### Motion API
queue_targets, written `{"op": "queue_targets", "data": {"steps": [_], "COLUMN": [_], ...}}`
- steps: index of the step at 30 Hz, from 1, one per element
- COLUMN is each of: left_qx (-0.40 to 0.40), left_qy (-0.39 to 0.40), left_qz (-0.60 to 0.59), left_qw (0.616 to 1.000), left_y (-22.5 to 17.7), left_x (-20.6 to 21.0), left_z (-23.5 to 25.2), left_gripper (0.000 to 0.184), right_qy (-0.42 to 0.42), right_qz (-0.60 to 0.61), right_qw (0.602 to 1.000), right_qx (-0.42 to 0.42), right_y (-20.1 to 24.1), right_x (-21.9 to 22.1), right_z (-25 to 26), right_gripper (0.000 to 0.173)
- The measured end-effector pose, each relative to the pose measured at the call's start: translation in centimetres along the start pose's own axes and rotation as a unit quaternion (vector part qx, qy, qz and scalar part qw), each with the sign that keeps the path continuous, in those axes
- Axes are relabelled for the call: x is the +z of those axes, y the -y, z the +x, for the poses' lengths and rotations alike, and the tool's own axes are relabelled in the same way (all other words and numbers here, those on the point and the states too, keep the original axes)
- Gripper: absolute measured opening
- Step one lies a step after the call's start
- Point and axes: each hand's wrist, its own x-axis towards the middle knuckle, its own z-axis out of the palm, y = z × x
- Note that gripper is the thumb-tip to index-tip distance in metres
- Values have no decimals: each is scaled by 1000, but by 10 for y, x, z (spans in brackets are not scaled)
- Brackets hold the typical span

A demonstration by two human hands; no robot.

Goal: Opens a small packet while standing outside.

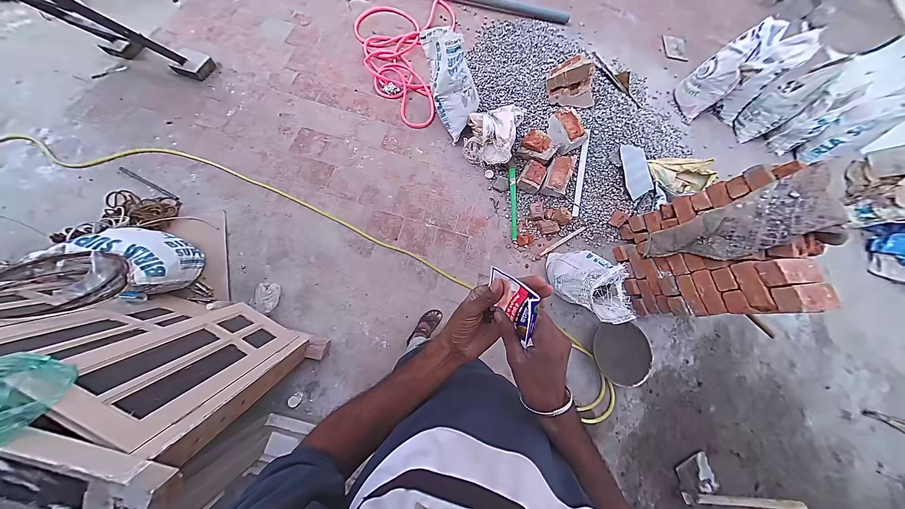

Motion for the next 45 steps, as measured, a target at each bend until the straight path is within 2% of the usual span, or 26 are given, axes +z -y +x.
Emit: {"op": "queue_targets", "data": {"steps": [7,13,22,27,39,45], "left_qx": [25,18,50,47,51,57], "left_qy": [-25,18,-21,-2,-5,-39], "left_qz": [0,18,-3,-8,2,7], "left_qw": [999,1000,998,999,999,998], "left_y": [-6,-6,-16,-17,-18,-19], "left_x": [-2,1,-5,-8,-7,-5], "left_z": [-3,-6,-6,-6,-5,-6], "left_gripper": [35,39,32,38,40,37], "right_qy": [12,11,32,27,18,17], "right_qz": [6,-3,22,30,-81,-59], "right_qw": [1000,1000,999,999,994,996], "right_qx": [-7,-11,2,-11,-66,-60], "right_y": [3,2,8,4,4,6], "right_x": [-2,2,1,12,12,12], "right_z": [-2,0,6,8,10,7], "right_gripper": [30,28,30,24,28,26]}}
